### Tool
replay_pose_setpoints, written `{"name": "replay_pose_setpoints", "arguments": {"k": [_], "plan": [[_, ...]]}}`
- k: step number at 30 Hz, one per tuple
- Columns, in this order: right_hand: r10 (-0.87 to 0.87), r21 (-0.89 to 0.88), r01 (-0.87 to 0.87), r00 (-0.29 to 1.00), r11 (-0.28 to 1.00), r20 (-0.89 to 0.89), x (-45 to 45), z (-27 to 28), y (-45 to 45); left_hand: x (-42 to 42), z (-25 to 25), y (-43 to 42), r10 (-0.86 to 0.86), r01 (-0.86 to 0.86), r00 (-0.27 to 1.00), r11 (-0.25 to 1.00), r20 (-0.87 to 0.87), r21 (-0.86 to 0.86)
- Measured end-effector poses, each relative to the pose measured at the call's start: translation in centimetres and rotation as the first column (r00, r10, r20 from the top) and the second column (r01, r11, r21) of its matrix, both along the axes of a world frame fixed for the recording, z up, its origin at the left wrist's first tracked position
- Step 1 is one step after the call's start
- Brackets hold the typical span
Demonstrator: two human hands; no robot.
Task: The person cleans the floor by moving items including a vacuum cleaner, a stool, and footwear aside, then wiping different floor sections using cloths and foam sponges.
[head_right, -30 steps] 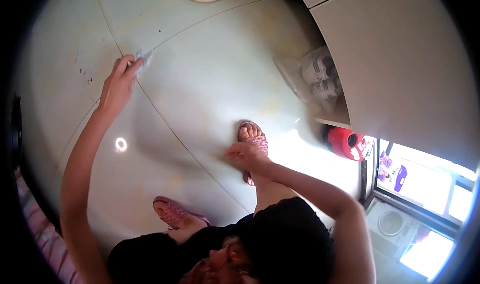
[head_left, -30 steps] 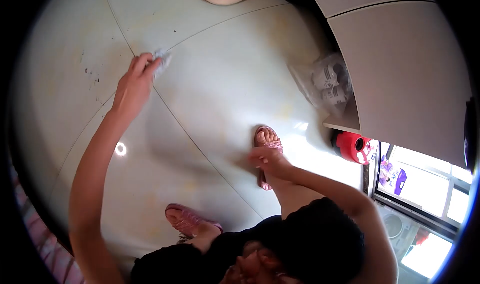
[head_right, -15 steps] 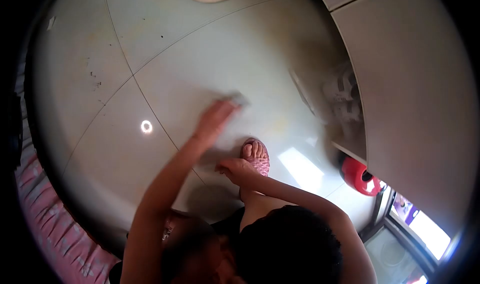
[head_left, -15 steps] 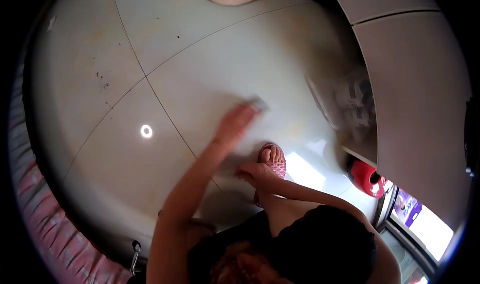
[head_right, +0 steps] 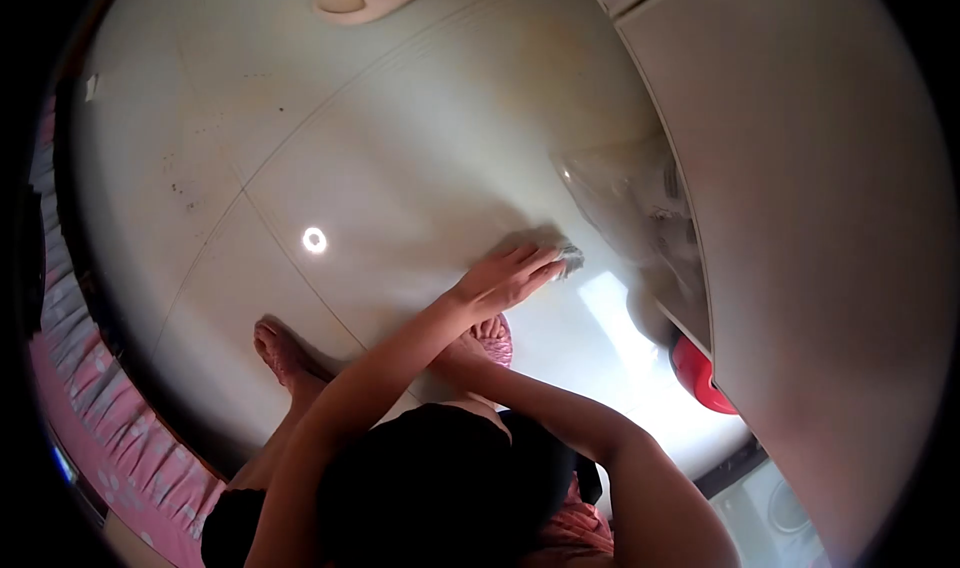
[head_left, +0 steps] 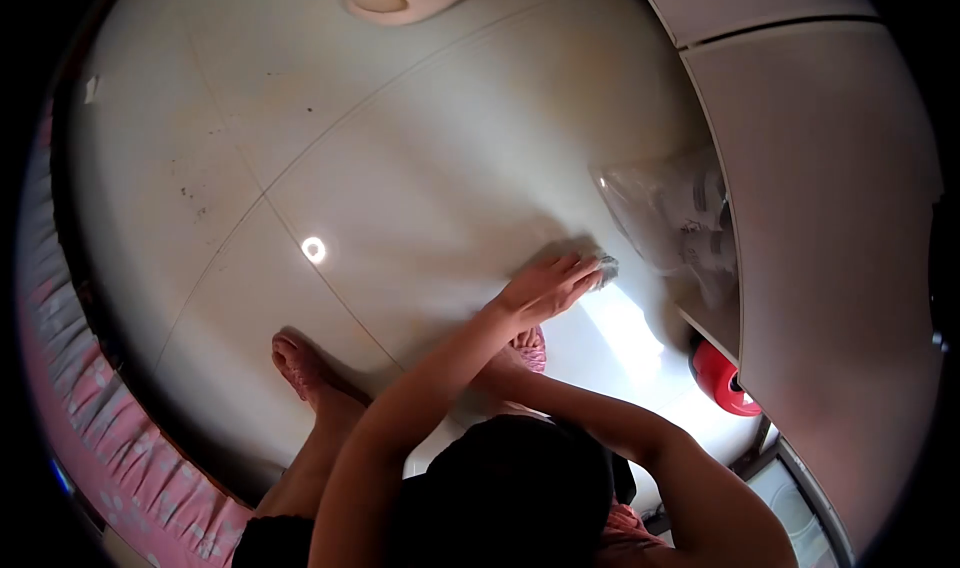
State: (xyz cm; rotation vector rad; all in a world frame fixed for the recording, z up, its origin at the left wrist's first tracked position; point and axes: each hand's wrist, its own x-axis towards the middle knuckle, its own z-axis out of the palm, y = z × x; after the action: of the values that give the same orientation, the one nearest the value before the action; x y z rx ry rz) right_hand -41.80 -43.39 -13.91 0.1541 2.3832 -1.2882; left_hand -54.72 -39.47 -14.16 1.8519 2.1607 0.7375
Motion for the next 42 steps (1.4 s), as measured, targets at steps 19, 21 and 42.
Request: {"name": "replay_pose_setpoints", "arguments": {"k": [19, 21, 42], "plan": [[-0.141, 0.051, 0.173, 0.914, 0.984, -0.38, -1.8, 1.4, 1.1, -4.9, 2.2, -12.9, 0.095, -0.083, 0.953, 0.995, 0.288, -0.052], [-0.084, 0.109, 0.121, 0.951, 0.987, -0.299, -1.1, 1.1, 1.4, -4.1, -0.1, -13.3, 0.049, -0.026, 0.938, 0.997, 0.345, -0.071], [-0.981, -0.122, 0.986, -0.134, -0.117, -0.141, 5.1, 0.7, 11.6, -12.0, 9.1, -10.4, -0.116, 0.401, 0.77, 0.852, 0.627, -0.336]]}}
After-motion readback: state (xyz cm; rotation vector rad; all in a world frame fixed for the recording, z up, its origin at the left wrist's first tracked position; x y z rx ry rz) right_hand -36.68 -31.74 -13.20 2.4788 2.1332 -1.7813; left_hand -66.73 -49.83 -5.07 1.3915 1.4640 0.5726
